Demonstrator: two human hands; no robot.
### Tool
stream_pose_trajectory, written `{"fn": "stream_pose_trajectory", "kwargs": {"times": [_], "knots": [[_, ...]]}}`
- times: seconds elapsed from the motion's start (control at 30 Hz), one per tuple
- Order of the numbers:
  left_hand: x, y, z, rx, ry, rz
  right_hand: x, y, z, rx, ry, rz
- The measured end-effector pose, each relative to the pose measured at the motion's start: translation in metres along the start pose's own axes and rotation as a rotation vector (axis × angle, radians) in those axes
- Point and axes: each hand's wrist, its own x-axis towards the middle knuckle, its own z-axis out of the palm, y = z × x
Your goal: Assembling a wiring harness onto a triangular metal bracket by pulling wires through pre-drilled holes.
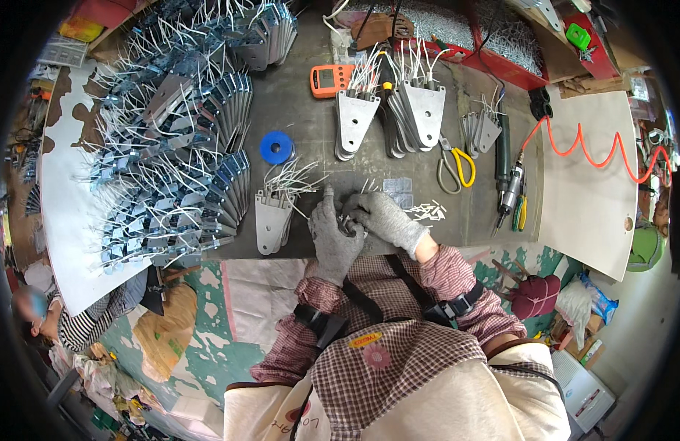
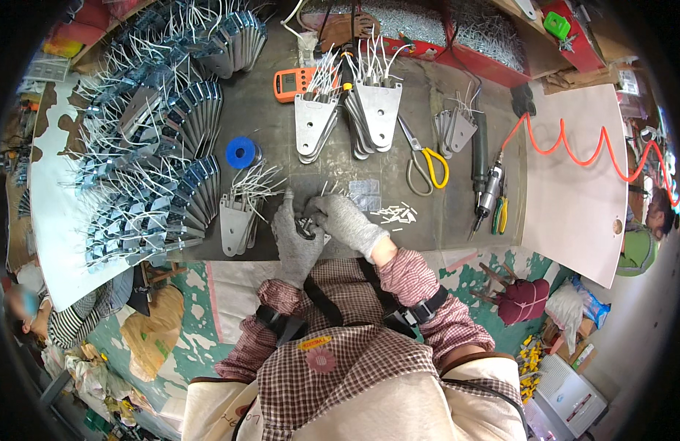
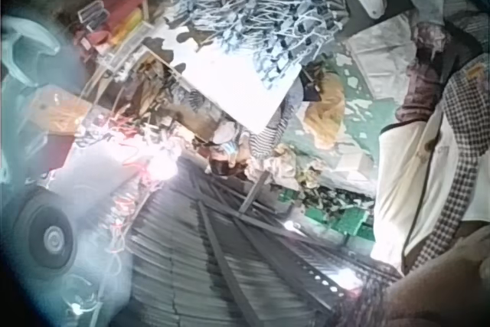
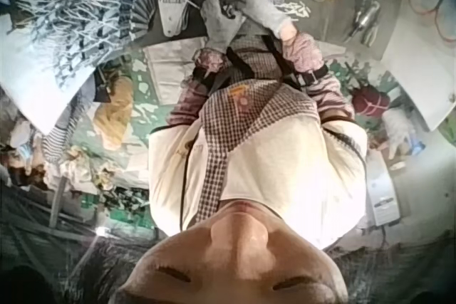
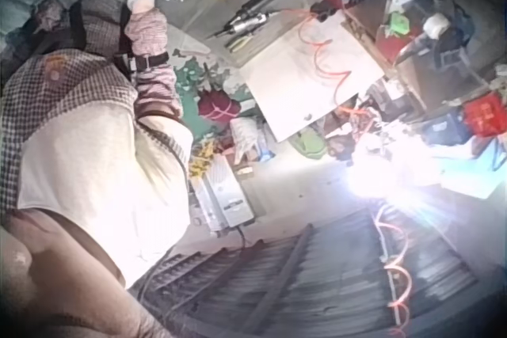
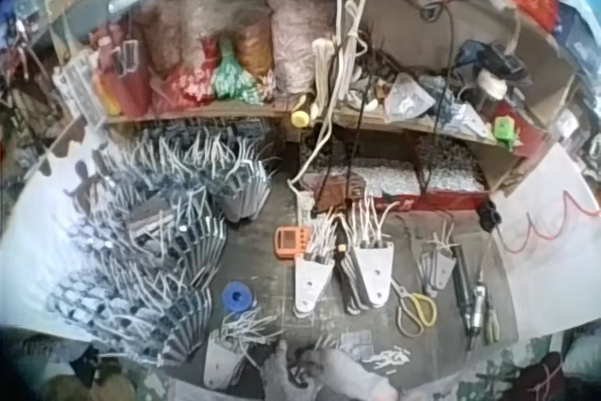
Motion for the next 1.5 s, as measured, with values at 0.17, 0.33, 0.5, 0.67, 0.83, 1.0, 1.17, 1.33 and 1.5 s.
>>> {"fn": "stream_pose_trajectory", "kwargs": {"times": [0.17,0.33,0.5,0.67,0.83,1.0,1.17,1.33,1.5], "knots": [[-0.001,0.001,-0.021,-0.055,0.017,0.140,-0.002,-0.005,-0.030,0.010,0.094,-0.169],[0.015,-0.015,-0.109,0.260,0.177,0.072,-0.035,-0.007,-0.046,-0.241,0.342,-0.157],[0.022,-0.050,-0.124,0.041,-0.021,-0.013,-0.020,-0.044,0.034,-0.025,-0.119,-0.517],[-0.010,0.018,-0.096,-0.268,-0.144,-0.125,-0.006,-0.046,0.031,0.288,0.212,-0.208],[-0.041,-0.003,-0.046,-0.150,-0.250,-0.010,0.000,-0.014,-0.018,0.127,0.018,0.034],[-0.049,-0.014,-0.033,-0.220,-0.297,-0.105,-0.008,0.014,-0.023,0.310,-0.165,-0.073],[-0.042,-0.014,-0.034,-0.230,-0.397,-0.140,0.007,0.016,-0.010,-0.043,-0.078,-0.050],[-0.041,-0.010,-0.034,0.029,-0.375,-0.045,0.008,-0.020,-0.049,0.151,0.535,-0.043],[-0.019,0.029,-0.050,0.174,-0.293,0.132,-0.050,-0.022,-0.095,0.003,0.510,0.016]]}}
